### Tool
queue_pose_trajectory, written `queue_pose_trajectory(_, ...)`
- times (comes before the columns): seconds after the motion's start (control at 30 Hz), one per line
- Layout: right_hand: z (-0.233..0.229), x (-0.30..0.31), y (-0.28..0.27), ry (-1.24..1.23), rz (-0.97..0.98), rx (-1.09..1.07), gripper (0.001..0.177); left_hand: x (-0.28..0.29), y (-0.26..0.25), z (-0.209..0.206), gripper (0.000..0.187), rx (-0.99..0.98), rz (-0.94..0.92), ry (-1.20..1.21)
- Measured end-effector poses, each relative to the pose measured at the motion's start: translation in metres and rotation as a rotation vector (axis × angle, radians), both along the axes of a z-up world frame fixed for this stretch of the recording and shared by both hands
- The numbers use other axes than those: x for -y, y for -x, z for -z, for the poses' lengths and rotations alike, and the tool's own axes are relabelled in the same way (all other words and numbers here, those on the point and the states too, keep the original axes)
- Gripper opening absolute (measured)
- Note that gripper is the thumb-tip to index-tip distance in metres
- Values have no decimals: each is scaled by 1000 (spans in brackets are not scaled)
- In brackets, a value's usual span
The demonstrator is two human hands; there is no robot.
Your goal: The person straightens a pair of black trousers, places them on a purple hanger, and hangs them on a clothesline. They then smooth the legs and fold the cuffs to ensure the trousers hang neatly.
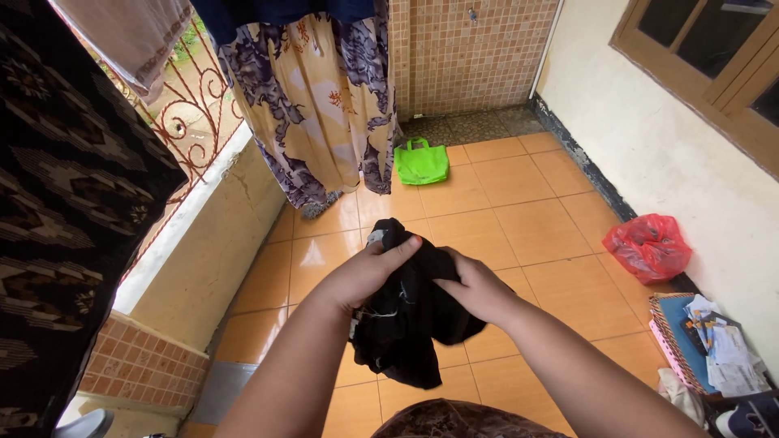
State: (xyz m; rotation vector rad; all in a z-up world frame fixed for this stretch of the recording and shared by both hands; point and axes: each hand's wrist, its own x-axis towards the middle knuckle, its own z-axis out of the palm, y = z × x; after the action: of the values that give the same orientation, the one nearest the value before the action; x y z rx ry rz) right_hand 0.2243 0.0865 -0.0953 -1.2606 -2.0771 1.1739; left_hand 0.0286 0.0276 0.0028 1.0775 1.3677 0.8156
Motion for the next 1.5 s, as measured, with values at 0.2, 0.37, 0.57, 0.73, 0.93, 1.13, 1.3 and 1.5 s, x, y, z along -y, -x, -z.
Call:
queue_pose_trajectory(0.2, 10, -16, -48, -60, 189, -169, 26, -47, 31, 44, 51, -245, -89, -130)
queue_pose_trajectory(0.37, 36, -31, -82, -47, -73, -63, 21, -74, 18, 80, 51, -240, -160, -166)
queue_pose_trajectory(0.57, -22, -32, -62, -286, -30, -213, 37, -73, -23, 63, 51, -166, 110, -213)
queue_pose_trajectory(0.73, 6, -51, -46, -240, -139, -179, 38, -79, -31, 52, 51, -229, 332, -283)
queue_pose_trajectory(0.93, 25, -47, -39, -149, -134, -202, 18, -84, -18, 52, 46, -337, 377, -329)
queue_pose_trajectory(1.13, 69, -58, -38, 75, -55, -431, 18, -74, 4, 21, 35, -580, 296, -540)
queue_pose_trajectory(1.3, 65, -59, -26, 174, 123, -673, 31, -77, 13, 33, 26, -499, 320, -605)
queue_pose_trajectory(1.5, 100, -79, -38, 194, 135, -774, 32, -83, 13, 85, 43, -87, 334, -342)
